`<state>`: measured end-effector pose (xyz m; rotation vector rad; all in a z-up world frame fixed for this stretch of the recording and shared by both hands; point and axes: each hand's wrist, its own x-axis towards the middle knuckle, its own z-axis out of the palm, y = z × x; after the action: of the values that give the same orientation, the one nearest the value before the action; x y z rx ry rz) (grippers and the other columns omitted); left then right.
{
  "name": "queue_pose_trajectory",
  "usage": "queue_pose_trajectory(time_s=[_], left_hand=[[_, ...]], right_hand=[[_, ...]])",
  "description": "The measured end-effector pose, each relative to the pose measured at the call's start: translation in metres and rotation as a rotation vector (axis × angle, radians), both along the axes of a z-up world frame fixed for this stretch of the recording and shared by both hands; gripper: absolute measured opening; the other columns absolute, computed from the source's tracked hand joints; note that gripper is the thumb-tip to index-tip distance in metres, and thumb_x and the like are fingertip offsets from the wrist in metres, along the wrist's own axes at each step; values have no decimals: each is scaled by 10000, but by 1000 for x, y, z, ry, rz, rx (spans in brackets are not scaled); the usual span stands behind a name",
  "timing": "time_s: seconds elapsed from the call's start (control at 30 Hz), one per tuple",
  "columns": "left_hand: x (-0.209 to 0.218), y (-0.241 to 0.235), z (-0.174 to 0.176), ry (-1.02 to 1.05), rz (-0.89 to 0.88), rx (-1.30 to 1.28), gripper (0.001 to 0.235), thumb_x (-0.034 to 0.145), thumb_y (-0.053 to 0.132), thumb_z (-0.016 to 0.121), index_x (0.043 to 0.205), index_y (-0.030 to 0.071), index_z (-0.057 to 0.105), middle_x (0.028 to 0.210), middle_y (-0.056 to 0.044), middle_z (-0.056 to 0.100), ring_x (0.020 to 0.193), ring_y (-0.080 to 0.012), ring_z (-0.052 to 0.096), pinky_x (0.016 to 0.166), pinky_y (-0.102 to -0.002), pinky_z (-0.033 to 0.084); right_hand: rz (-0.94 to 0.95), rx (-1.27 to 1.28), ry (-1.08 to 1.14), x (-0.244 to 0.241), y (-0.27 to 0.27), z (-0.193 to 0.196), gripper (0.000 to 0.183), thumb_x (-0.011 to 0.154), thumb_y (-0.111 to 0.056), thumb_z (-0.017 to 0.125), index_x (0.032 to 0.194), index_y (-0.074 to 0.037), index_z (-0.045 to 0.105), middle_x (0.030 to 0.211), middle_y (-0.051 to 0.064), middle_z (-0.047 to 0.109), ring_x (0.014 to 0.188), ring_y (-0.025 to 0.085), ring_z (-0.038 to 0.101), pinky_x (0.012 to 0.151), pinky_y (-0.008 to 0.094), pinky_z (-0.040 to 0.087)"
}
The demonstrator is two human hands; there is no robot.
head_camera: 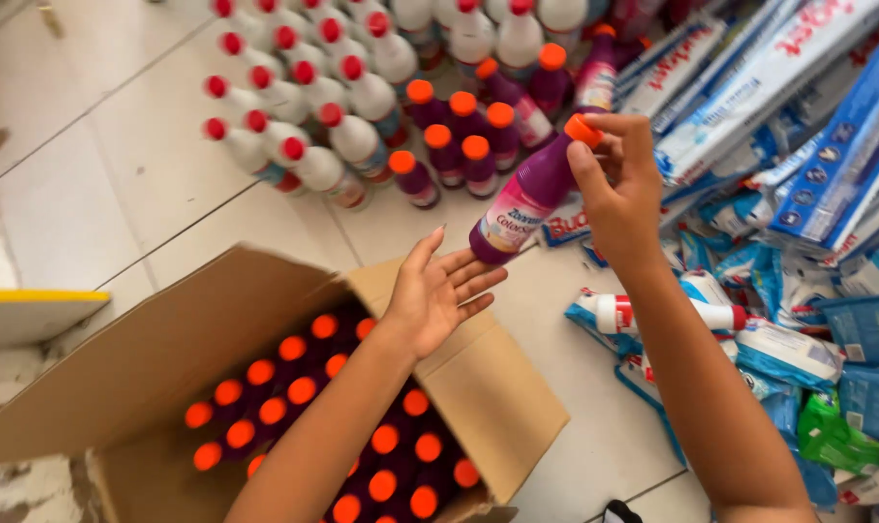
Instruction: The person places purple bottles into a cardboard box and arranges them in rows.
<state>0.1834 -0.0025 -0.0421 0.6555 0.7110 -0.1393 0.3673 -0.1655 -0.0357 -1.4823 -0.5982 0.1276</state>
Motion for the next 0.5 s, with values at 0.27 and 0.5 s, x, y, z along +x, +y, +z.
queue_pose_trajectory(time_s=[0.27, 0.5], left_hand=[[-246, 66, 113, -150, 220, 184, 778, 965, 640, 438, 1409, 9, 541, 1281, -125, 656, 1218, -265, 644, 1009, -416, 488], [-435, 72, 102, -85, 445, 361, 787, 941, 638, 459, 1420, 18, 539, 1311, -122, 656, 1170, -242, 637, 1003, -402, 489]], right_hand=[[460, 189, -173, -192, 73, 120, 310, 1151, -57, 670, 1399, -49, 484, 1269, 27, 590, 1073, 62, 591, 945, 203, 516], [732, 10, -229, -339, 154, 106, 573, 998, -29, 715, 1519, -48, 476, 1434, 78, 551, 1206, 138, 632, 963, 299, 589]])
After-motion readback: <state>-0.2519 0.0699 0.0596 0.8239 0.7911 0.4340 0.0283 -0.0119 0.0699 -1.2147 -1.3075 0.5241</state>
